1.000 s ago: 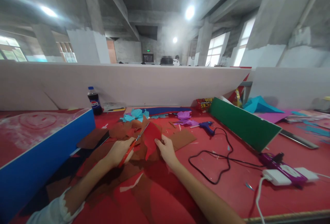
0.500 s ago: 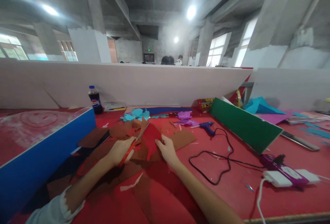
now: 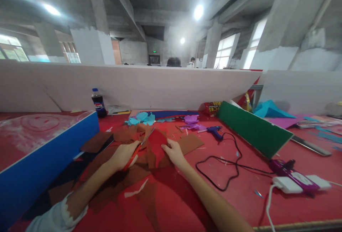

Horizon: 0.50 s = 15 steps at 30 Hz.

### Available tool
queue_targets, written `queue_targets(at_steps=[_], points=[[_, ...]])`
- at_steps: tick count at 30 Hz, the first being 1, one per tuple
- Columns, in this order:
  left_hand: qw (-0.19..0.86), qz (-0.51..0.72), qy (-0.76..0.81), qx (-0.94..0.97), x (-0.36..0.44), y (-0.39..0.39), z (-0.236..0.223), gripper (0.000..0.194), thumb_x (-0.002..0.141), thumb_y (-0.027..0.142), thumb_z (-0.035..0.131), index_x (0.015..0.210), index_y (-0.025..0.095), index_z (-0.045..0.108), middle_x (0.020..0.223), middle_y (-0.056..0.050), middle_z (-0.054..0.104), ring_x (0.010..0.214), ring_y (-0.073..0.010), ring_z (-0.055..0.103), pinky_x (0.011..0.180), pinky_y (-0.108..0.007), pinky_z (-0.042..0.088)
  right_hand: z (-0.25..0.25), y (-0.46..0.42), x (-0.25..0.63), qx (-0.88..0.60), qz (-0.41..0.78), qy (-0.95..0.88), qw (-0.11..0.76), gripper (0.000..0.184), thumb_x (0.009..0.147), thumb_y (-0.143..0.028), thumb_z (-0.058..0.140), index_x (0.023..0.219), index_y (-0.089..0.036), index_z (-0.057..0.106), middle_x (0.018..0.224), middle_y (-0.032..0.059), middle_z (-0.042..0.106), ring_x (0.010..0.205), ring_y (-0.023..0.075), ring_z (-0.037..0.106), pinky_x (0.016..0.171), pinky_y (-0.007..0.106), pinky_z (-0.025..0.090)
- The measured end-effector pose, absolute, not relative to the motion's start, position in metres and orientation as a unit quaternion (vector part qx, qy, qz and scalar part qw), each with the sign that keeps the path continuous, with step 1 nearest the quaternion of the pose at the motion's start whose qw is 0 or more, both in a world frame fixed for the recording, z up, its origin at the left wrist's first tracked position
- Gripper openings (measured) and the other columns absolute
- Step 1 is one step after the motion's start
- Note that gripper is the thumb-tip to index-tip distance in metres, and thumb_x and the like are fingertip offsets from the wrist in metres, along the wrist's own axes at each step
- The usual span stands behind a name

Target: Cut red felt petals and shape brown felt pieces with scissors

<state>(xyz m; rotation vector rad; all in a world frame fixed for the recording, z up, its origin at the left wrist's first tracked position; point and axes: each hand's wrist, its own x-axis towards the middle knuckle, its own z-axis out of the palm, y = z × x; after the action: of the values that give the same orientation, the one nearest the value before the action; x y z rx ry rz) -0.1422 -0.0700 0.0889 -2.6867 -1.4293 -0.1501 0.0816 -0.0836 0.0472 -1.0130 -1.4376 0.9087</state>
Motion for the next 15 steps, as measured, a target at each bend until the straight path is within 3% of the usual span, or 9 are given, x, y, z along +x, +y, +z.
queue_targets(at_steps=[15], points=[[0.061,-0.043,-0.47,-0.88,-0.1401,-0.0707,0.09,0.028,0.074,0.021,0.041,0.102,0.019,0.042,0.088,-0.008,0.064,0.079,-0.0237,0.062,0.069,-0.032,0.044,0.0446,-0.0825,0.0824,-0.4,0.421,-0.595,0.556,0.011,0.07,-0.024,0.052,0.065,-0.014,0.055,0.062,-0.0023,0.056,0.058,0.0116,0.048,0.056,0.022,0.037]])
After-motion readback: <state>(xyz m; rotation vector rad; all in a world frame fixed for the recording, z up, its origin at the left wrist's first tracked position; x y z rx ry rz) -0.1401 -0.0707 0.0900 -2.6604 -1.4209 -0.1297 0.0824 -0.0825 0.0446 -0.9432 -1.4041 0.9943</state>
